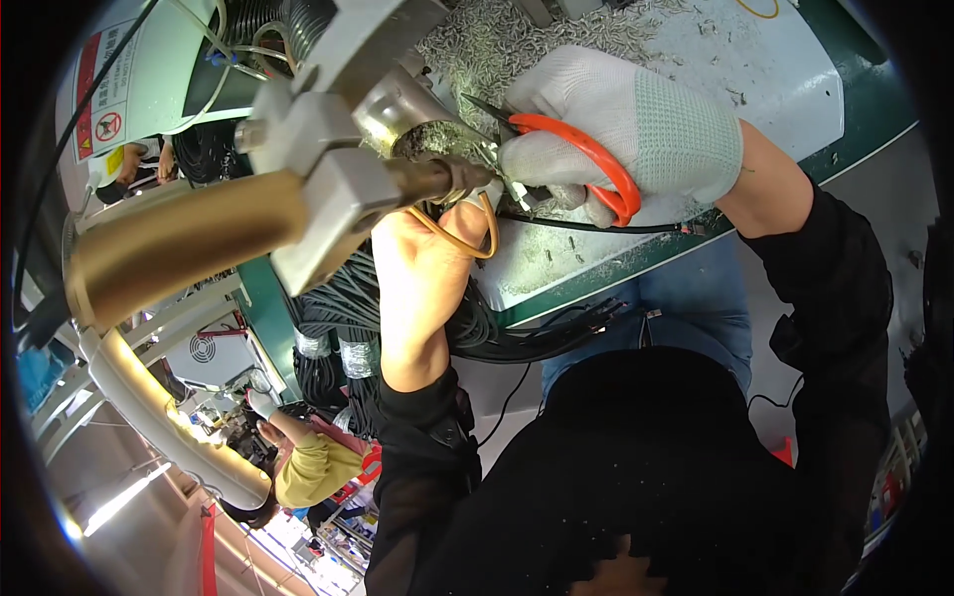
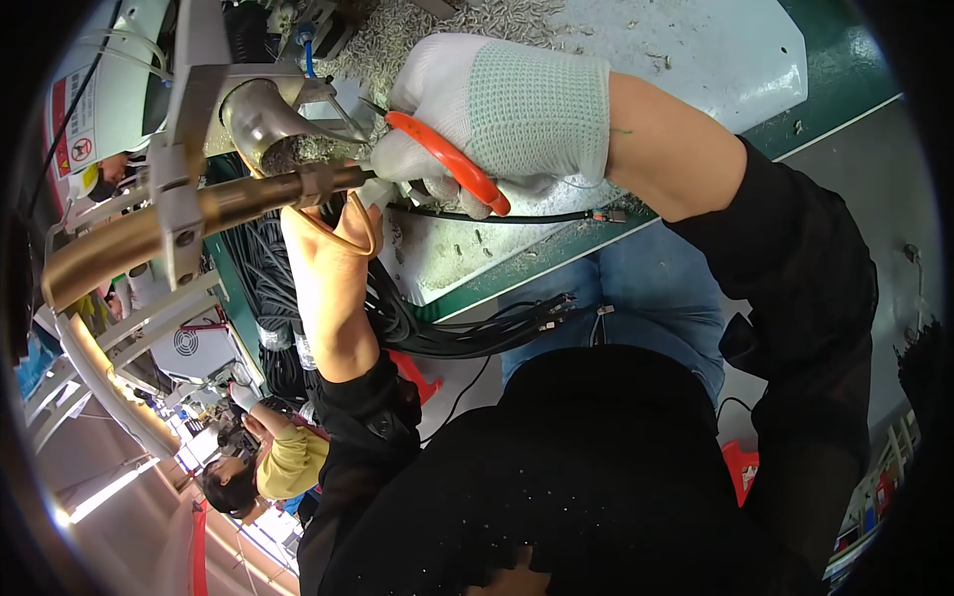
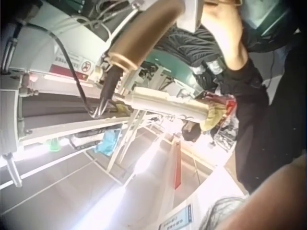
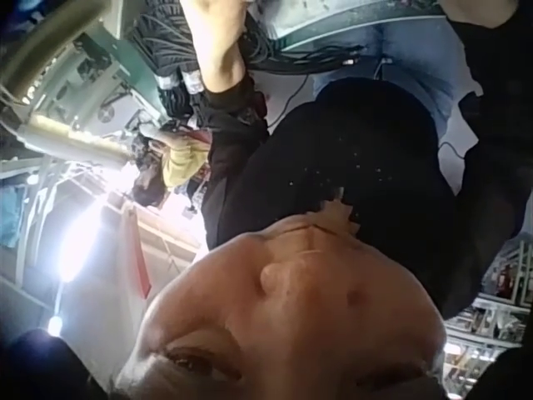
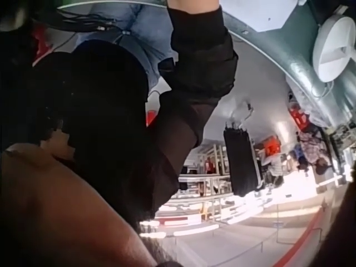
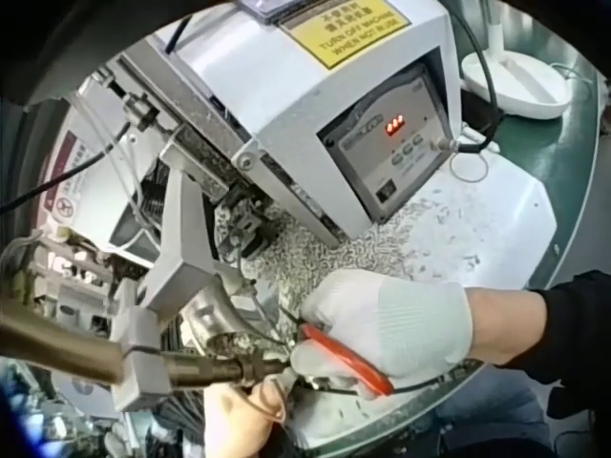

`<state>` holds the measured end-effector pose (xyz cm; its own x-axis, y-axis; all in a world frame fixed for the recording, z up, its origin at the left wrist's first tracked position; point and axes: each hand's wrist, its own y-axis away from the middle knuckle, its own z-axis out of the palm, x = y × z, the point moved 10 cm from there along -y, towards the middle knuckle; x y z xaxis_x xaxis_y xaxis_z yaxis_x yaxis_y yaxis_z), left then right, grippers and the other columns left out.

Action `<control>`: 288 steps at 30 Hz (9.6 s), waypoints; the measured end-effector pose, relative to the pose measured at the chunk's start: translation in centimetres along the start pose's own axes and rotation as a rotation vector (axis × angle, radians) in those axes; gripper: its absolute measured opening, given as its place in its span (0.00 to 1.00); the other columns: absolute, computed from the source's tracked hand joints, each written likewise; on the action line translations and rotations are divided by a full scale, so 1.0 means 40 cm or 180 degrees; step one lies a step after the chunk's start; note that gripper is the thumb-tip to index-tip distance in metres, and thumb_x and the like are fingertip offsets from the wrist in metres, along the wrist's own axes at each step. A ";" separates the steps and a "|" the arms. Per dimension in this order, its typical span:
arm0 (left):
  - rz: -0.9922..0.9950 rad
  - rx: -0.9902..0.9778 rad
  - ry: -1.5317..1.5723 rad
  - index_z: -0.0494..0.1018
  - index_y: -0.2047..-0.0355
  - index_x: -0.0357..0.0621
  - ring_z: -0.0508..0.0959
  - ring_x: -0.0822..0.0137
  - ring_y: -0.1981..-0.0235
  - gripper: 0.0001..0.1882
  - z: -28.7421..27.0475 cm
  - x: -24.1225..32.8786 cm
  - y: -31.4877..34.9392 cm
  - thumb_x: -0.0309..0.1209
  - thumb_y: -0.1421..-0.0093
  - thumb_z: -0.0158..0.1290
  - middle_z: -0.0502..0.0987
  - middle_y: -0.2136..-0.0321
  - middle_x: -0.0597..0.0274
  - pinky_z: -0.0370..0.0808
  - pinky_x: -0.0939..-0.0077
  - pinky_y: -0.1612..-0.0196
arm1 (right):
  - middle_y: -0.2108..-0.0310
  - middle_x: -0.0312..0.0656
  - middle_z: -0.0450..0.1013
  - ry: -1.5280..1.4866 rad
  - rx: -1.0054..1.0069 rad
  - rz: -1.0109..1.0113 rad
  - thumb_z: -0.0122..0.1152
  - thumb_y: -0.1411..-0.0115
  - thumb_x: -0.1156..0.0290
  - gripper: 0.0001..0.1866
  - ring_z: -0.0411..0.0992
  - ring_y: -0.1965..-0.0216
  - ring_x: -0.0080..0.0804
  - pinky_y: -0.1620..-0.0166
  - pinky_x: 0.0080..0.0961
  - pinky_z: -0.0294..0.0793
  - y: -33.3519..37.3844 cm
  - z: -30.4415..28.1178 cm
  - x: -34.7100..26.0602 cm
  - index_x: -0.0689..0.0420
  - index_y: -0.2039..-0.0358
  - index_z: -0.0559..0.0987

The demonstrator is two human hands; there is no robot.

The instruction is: The person trims the ends of wires with shears and then inserts the wires into a machine to be processed.

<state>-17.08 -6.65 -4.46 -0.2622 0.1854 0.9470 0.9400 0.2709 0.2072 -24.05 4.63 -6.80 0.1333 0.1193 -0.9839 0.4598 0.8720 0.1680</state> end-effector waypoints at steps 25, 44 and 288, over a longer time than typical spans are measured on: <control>-0.0437 -0.1042 0.2137 0.68 0.62 0.37 0.65 0.78 0.81 0.10 0.028 -0.024 0.161 0.32 0.36 0.45 0.67 0.81 0.65 0.61 0.85 0.78 | 0.86 0.36 0.68 0.3376 0.1442 -0.0532 0.55 0.46 0.66 0.11 0.69 0.82 0.18 0.76 0.18 0.68 0.248 -0.027 -0.127 0.62 0.76 0.73; 0.1745 0.0145 -0.1277 0.68 0.66 0.38 0.64 0.86 0.78 0.10 0.145 0.204 0.269 0.22 0.48 0.57 0.71 0.76 0.69 0.59 0.92 0.76 | 0.84 0.42 0.69 0.0924 0.1959 -0.0539 0.58 0.49 0.72 0.08 0.72 0.81 0.29 0.71 0.24 0.73 0.368 0.060 -0.097 0.61 0.69 0.75; 0.0868 0.0267 -0.0133 0.65 0.72 0.39 0.65 0.86 0.74 0.10 0.075 0.083 0.244 0.16 0.50 0.55 0.68 0.76 0.73 0.60 0.95 0.75 | 0.84 0.43 0.66 0.2096 0.2313 -0.1480 0.63 0.55 0.74 0.09 0.67 0.83 0.41 0.78 0.28 0.66 0.342 0.170 -0.127 0.58 0.71 0.76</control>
<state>-9.42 -0.57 -0.01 -0.0125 0.3005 0.9537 0.9562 0.2824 -0.0764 -12.45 12.72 0.93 -0.5860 0.2702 -0.7639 0.7824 0.4339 -0.4468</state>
